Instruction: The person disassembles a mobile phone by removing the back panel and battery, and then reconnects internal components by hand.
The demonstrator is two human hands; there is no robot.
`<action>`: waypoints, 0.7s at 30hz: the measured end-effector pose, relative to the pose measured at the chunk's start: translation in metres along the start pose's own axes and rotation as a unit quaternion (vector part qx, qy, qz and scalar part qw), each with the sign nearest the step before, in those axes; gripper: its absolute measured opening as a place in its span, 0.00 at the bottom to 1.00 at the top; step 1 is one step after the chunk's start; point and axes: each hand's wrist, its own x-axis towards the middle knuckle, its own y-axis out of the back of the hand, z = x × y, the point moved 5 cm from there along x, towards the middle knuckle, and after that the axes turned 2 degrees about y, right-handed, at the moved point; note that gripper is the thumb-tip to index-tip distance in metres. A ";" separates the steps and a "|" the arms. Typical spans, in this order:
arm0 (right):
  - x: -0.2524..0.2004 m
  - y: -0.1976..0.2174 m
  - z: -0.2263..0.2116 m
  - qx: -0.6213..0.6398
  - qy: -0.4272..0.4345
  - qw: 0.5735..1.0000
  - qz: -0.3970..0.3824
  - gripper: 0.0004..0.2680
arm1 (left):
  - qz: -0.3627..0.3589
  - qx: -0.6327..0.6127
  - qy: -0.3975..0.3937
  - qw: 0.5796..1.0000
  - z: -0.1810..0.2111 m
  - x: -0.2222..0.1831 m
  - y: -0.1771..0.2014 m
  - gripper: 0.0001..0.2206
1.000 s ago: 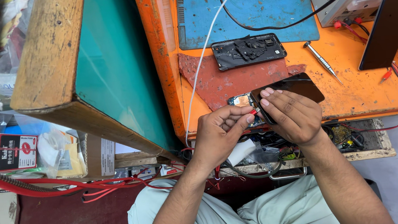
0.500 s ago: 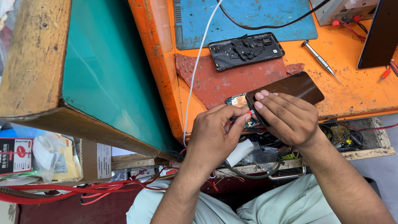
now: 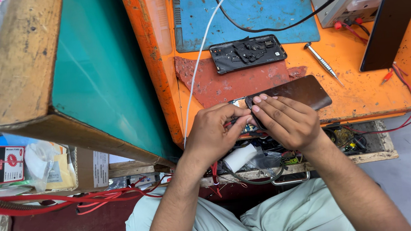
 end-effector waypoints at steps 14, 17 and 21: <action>-0.109 0.024 -0.016 0.133 -0.326 0.908 0.228 0.04 | 0.003 0.043 -0.024 0.999 0.003 0.000 0.003 0.08; -0.141 0.003 0.004 0.176 -0.377 0.869 0.267 0.07 | 0.009 0.051 -0.032 0.998 0.006 -0.004 0.002 0.09; -0.169 -0.032 0.015 0.236 -0.405 0.812 0.347 0.07 | 0.026 0.056 -0.030 0.998 0.009 -0.007 0.003 0.12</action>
